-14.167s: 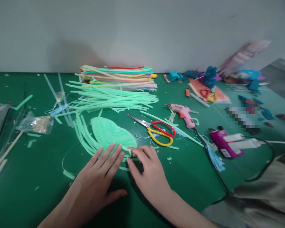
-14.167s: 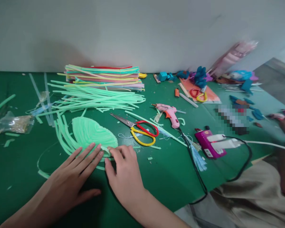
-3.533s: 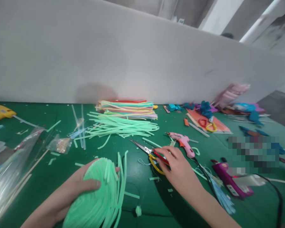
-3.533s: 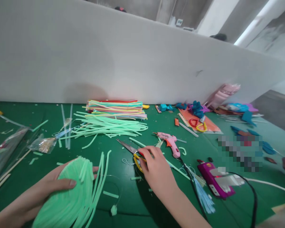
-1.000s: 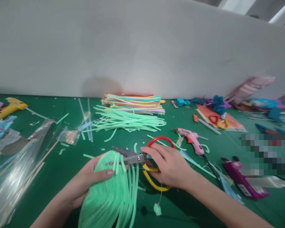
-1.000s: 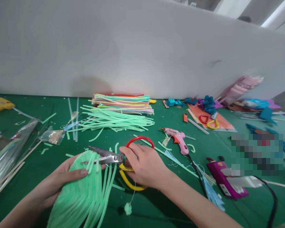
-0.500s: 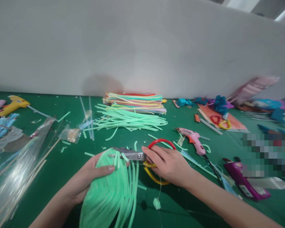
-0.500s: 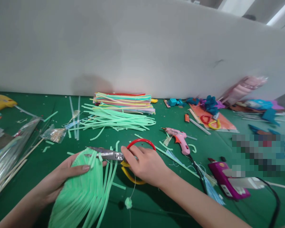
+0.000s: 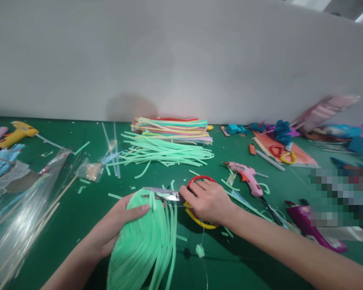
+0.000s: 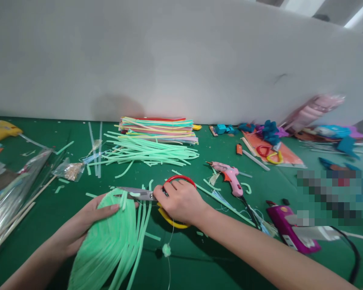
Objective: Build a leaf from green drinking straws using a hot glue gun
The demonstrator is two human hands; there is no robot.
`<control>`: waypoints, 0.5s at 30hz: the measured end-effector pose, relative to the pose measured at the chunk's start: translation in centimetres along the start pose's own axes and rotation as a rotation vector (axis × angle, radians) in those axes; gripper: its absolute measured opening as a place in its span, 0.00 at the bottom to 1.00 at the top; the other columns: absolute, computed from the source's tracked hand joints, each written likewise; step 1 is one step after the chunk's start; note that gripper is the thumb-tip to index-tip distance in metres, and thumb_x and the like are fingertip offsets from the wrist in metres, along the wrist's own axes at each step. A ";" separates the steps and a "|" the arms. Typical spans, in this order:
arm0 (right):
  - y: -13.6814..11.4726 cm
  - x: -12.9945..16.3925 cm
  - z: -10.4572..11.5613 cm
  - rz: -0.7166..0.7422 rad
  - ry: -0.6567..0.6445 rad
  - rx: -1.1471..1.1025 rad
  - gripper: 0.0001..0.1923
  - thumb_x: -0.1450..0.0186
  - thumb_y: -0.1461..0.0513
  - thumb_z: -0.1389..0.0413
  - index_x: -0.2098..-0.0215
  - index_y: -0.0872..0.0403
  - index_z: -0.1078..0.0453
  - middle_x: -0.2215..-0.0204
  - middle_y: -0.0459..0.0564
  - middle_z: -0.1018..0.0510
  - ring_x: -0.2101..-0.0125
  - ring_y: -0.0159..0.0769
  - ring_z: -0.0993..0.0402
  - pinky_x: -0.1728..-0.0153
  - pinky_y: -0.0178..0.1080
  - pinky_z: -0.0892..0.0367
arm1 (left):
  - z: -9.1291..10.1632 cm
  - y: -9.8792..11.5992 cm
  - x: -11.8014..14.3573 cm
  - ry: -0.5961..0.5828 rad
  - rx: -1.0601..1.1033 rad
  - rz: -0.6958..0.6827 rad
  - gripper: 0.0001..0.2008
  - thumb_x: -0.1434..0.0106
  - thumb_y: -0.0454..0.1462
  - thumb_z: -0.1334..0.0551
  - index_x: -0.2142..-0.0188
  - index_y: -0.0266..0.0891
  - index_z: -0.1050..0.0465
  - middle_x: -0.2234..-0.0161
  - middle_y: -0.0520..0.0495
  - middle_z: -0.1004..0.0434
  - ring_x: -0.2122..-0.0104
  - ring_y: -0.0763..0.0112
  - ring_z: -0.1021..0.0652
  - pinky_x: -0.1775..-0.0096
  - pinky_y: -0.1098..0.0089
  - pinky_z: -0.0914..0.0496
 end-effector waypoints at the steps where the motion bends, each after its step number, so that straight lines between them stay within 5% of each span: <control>1: 0.0 0.0 -0.1 0.000 -0.002 -0.007 0.10 0.33 0.64 0.51 0.64 0.56 0.27 0.79 0.47 0.28 0.78 0.34 0.35 0.74 0.39 0.47 | 0.0 0.0 0.0 -0.003 -0.001 0.004 0.15 0.40 0.33 0.32 0.52 0.36 0.24 0.56 0.38 0.17 0.61 0.59 0.17 0.53 0.56 0.25; 8: 0.1 0.2 0.1 0.010 0.029 -0.062 0.13 0.31 0.65 0.52 0.71 0.56 0.30 0.83 0.45 0.31 0.81 0.31 0.36 0.76 0.37 0.47 | -0.2 0.0 0.3 -0.024 0.003 0.012 0.19 0.40 0.33 0.32 0.48 0.38 0.25 0.51 0.36 0.20 0.56 0.55 0.18 0.50 0.54 0.27; 15: 3.3 1.1 -1.6 -0.248 -0.131 -0.384 0.19 0.33 0.49 0.45 0.56 0.56 0.35 0.67 0.53 0.24 0.69 0.38 0.26 0.70 0.36 0.33 | 0.0 0.3 0.2 0.021 -0.001 0.020 0.23 0.44 0.33 0.29 0.48 0.38 0.25 0.53 0.36 0.19 0.55 0.51 0.19 0.50 0.51 0.27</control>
Point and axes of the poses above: each hand's wrist, its own x-axis away from the middle knuckle, its own z-axis out of the back of the hand, y = z × x, the point moved 9 cm from there along -x, towards the middle knuckle
